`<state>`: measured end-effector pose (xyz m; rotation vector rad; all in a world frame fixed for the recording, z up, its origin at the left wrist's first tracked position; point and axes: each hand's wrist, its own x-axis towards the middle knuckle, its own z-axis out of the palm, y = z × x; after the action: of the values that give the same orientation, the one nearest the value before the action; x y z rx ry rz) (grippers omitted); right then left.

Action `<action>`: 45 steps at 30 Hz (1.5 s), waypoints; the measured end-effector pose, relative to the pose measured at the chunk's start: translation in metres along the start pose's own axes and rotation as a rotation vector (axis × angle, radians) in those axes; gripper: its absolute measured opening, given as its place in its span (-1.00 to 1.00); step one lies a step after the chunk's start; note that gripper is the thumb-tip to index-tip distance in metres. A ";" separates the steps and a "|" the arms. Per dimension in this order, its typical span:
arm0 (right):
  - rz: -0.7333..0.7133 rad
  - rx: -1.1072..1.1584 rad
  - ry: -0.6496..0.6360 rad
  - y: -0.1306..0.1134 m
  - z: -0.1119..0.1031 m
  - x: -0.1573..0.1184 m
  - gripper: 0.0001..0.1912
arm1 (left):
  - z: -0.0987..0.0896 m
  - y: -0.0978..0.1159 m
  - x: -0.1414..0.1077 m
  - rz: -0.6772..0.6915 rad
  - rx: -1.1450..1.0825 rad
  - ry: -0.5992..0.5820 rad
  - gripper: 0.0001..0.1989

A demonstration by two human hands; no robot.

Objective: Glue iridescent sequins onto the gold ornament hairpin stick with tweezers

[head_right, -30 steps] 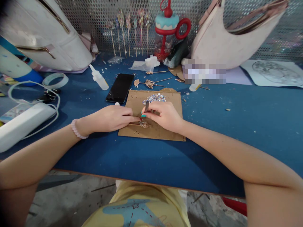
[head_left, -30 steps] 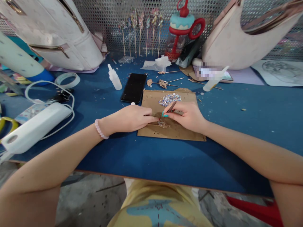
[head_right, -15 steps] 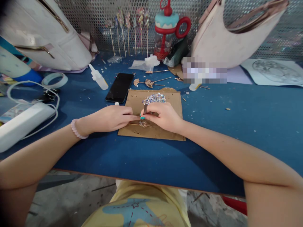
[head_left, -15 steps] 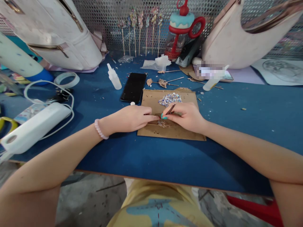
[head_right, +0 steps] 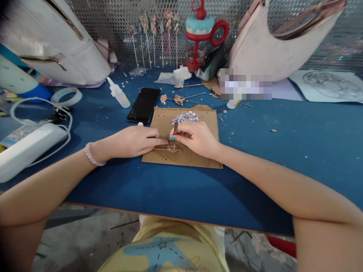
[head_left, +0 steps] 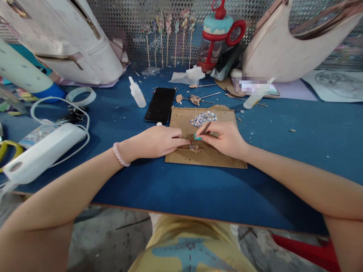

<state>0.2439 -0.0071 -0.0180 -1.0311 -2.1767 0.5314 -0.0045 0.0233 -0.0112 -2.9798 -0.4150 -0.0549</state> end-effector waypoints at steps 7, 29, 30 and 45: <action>-0.016 0.001 0.016 0.000 0.001 0.000 -0.86 | -0.003 0.003 -0.001 0.005 0.102 -0.013 -0.62; 0.072 0.065 -0.001 -0.003 0.000 0.000 -0.89 | -0.027 -0.006 -0.027 -0.123 -0.180 -0.169 -0.68; 0.076 0.069 -0.001 -0.003 -0.001 0.000 -0.89 | -0.027 -0.006 -0.027 -0.132 -0.208 -0.176 -0.69; 0.095 0.079 0.086 -0.004 -0.003 -0.006 -0.87 | -0.024 -0.015 -0.031 -0.167 -0.426 -0.203 -0.69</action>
<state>0.2466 -0.0138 -0.0153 -1.0988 -2.0232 0.6001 -0.0385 0.0260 0.0126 -3.3726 -0.7638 0.1649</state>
